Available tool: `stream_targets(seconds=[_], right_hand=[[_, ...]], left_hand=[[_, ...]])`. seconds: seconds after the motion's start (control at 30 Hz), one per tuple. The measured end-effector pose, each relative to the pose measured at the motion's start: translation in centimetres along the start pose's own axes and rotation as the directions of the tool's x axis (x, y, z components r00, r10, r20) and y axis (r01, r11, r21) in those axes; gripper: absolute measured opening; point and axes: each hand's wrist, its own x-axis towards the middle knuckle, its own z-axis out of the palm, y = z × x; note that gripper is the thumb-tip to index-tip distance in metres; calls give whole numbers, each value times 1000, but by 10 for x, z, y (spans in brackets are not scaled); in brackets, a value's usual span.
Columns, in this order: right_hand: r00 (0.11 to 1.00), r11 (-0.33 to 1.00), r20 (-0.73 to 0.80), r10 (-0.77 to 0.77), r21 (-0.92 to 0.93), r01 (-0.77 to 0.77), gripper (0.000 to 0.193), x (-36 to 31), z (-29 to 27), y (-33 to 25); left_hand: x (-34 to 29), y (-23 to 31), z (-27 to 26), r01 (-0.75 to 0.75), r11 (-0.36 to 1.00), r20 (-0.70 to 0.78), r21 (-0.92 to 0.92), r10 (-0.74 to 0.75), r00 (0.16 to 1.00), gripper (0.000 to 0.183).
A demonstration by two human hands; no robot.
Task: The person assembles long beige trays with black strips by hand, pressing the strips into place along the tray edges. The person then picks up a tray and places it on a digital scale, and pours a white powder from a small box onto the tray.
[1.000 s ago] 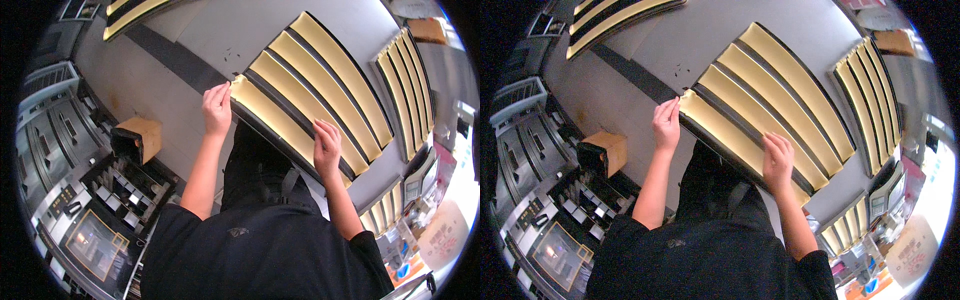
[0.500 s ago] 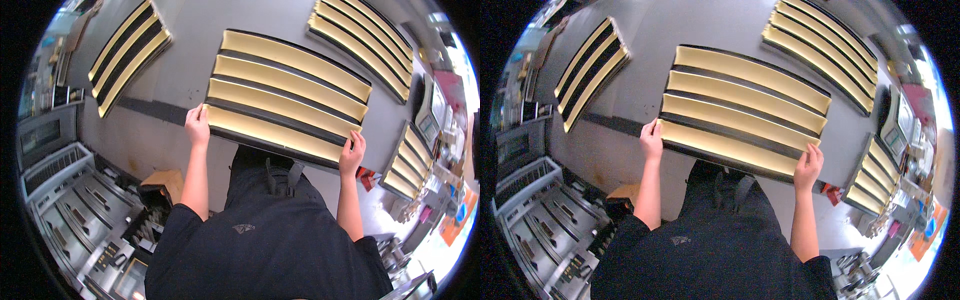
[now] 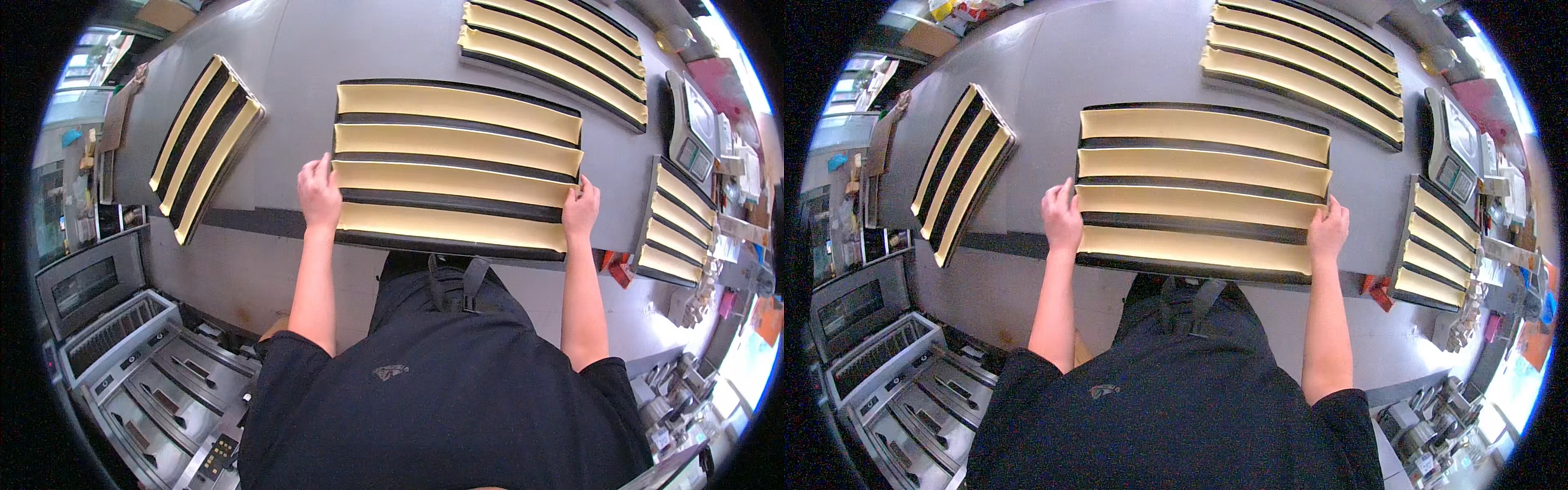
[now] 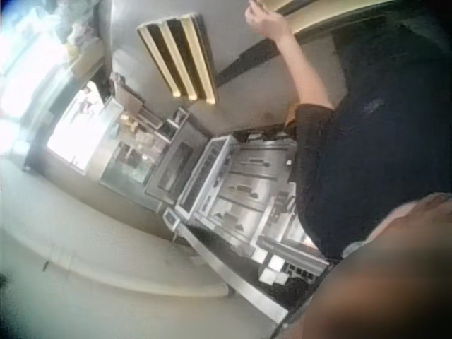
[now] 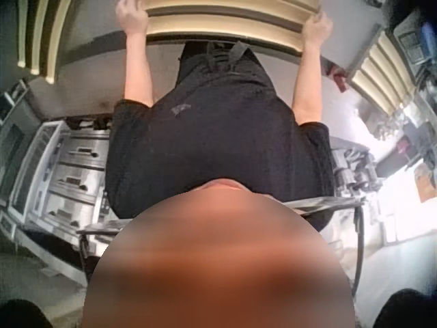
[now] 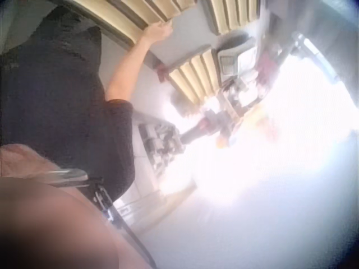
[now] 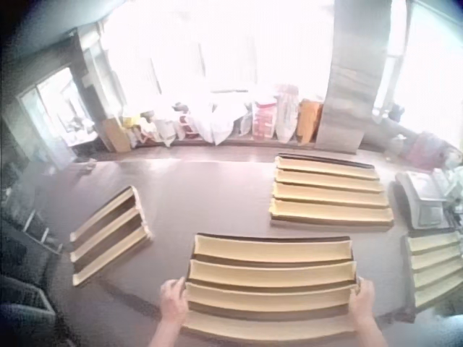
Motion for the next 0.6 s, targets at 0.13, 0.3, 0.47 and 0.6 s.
stream_targets(seconds=[0.13,0.3,0.47,0.6], right_hand=[[998,999,38,41,14,-41,25,7,-3,-12],[998,998,55,28,60,-31,11,1,-10,-5],[955,873,247,164,414,-257,12,-8,-38,-27],[877,507,360,318,717,-479,20,-15,-10,-8]], left_hand=[[17,1,-2,-58,992,121,108,45,992,29],[20,-6,1,-119,986,105,114,107,989,13],[22,13,-20,-219,972,134,-82,228,964,13],[11,27,-22,491,756,478,-432,-270,836,19]])
